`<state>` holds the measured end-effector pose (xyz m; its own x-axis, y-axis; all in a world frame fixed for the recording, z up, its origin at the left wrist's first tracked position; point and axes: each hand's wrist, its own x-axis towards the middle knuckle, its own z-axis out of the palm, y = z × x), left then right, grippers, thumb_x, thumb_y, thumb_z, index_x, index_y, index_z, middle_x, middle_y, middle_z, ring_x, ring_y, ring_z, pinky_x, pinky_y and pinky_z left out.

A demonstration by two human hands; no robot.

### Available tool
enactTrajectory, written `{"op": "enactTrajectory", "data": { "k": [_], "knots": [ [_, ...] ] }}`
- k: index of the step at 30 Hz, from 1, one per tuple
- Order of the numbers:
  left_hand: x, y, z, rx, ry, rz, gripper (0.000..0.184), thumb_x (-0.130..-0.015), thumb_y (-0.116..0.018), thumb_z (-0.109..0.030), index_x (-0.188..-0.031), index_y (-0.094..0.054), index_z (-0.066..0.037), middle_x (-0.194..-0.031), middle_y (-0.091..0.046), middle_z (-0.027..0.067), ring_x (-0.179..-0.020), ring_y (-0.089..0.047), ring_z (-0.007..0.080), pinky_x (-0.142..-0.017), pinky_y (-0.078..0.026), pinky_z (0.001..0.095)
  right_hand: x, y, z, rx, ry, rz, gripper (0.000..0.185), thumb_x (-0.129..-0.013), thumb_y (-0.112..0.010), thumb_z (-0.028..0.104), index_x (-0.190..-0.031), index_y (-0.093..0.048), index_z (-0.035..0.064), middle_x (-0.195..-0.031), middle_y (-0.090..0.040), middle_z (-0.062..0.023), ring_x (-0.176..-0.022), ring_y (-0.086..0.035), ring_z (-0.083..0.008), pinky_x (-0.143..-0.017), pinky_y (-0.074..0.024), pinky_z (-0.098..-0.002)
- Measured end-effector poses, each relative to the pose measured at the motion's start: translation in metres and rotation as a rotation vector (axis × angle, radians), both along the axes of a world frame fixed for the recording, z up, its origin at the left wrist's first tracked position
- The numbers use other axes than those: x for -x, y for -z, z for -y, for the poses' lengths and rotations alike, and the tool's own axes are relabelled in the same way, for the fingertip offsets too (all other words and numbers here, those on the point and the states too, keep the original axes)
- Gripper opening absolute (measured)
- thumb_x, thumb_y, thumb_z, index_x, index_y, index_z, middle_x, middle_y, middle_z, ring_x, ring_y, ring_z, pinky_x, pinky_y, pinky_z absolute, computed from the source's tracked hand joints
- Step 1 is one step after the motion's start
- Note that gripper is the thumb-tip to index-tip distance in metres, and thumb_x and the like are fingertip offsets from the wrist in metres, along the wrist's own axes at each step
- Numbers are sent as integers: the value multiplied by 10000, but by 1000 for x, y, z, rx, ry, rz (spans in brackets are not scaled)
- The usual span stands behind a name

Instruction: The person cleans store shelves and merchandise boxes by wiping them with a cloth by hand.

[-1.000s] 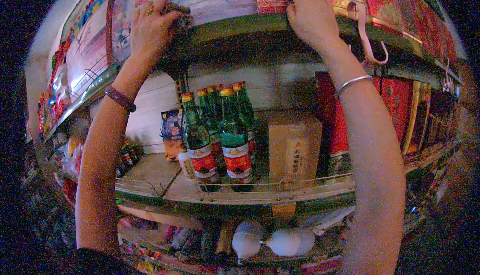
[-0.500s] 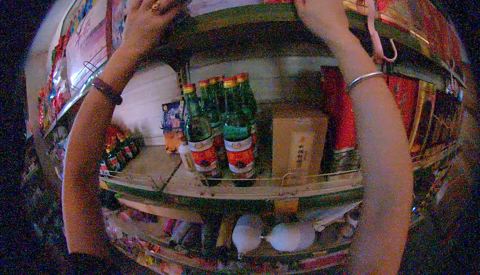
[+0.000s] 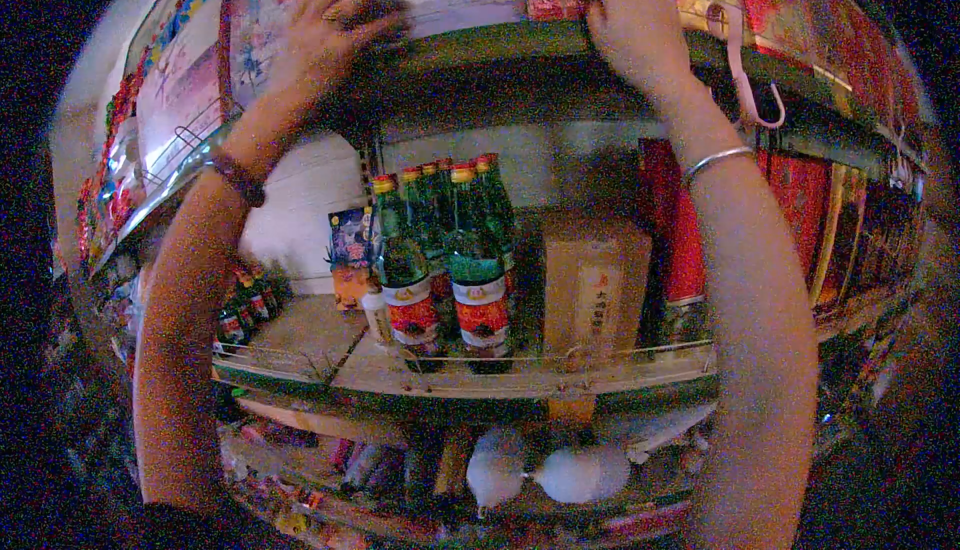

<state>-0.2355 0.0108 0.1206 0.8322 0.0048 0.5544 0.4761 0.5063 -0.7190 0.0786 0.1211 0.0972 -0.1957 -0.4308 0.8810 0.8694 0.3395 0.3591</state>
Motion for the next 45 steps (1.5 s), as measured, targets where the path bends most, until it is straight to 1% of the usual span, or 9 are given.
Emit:
{"op": "enactTrajectory", "data": {
  "k": [7, 15, 18, 26, 32, 34, 38, 41, 45],
  "knots": [
    [55, 2, 24, -63, -9, 17, 309, -715, -555, -144, -1011, -626, -196, -1075, -561, 9, -996, -510, 246, -848, -418, 385, 0, -1, 5, 14, -4, 25, 361, -783, -512, 126, -1143, -540, 99, -1081, -564, -125, -1036, -517, -304, -910, -401, -418],
    [93, -25, 19, -58, 570, 383, 347, -689, -553, -96, -1023, -639, -128, -1003, -610, 94, -929, -571, 293, -836, -445, 391, 5, 2, 8, 47, 11, -21, 369, -783, -512, 111, -1151, -533, 96, -1093, -551, -124, -1035, -506, -311, -925, -394, -412],
    [31, -5, -24, -128, 399, 379, 244, -790, -542, -290, -985, -628, -170, -947, -615, 77, -863, -594, 305, -743, -481, 446, 4, 2, 6, 48, 3, -16, 368, -784, -516, 116, -1151, -533, 97, -1090, -550, -126, -1036, -506, -312, -928, -392, -410],
    [27, -34, -12, 255, 325, 696, 290, -868, -452, -310, -979, -592, -81, -895, -614, 198, -809, -587, 389, -721, -485, 450, 4, 2, 9, 83, -23, 6, 378, -785, -518, 113, -1162, -529, 91, -1098, -554, -138, -1025, -514, -316, -923, -389, -413],
    [119, -124, -86, -97, 146, 476, 293, -860, -464, -286, -907, -618, -41, -893, -619, 209, -809, -598, 381, -706, -494, 467, 1, 0, 8, 81, 2, 24, 392, -783, -515, 98, -1176, -519, 97, -1114, -547, -128, -1035, -512, -315, -908, -395, -414],
    [188, -162, -98, -324, 289, 370, 245, -841, -501, -227, -917, -616, -24, -899, -613, 215, -781, -605, 369, -675, -509, 461, 1, 0, 7, 82, 1, 23, 398, -784, -516, 96, -1182, -514, 98, -1118, -544, -126, -1038, -510, -314, -906, -396, -413],
    [140, -92, -9, 77, 1188, 750, 278, -827, -520, -229, -1015, -573, -31, -891, -610, 193, -732, -585, 368, -642, -487, 469, 1, 2, 6, 93, 6, 0, 400, -791, -515, 98, -1191, -506, 102, -1120, -540, -127, -1041, -508, -315, -911, -395, -410],
    [88, -41, -8, 124, 319, 542, 295, -824, -510, -244, -1076, -552, -97, -929, -598, 184, -855, -565, 392, -750, -453, 492, 0, 1, 5, 93, 9, 2, 397, -799, -509, 103, -1196, -501, 104, -1123, -538, -132, -1044, -506, -318, -915, -392, -411],
    [91, -37, -4, 239, 236, 422, 232, -842, -473, -195, -1035, -565, -105, -962, -600, 152, -855, -591, 358, -757, -475, 450, -1, 1, 5, 59, 23, 32, 394, -806, -501, 109, -1199, -497, 103, -1131, -536, -138, -1048, -504, -324, -920, -388, -416]
  ]
}}
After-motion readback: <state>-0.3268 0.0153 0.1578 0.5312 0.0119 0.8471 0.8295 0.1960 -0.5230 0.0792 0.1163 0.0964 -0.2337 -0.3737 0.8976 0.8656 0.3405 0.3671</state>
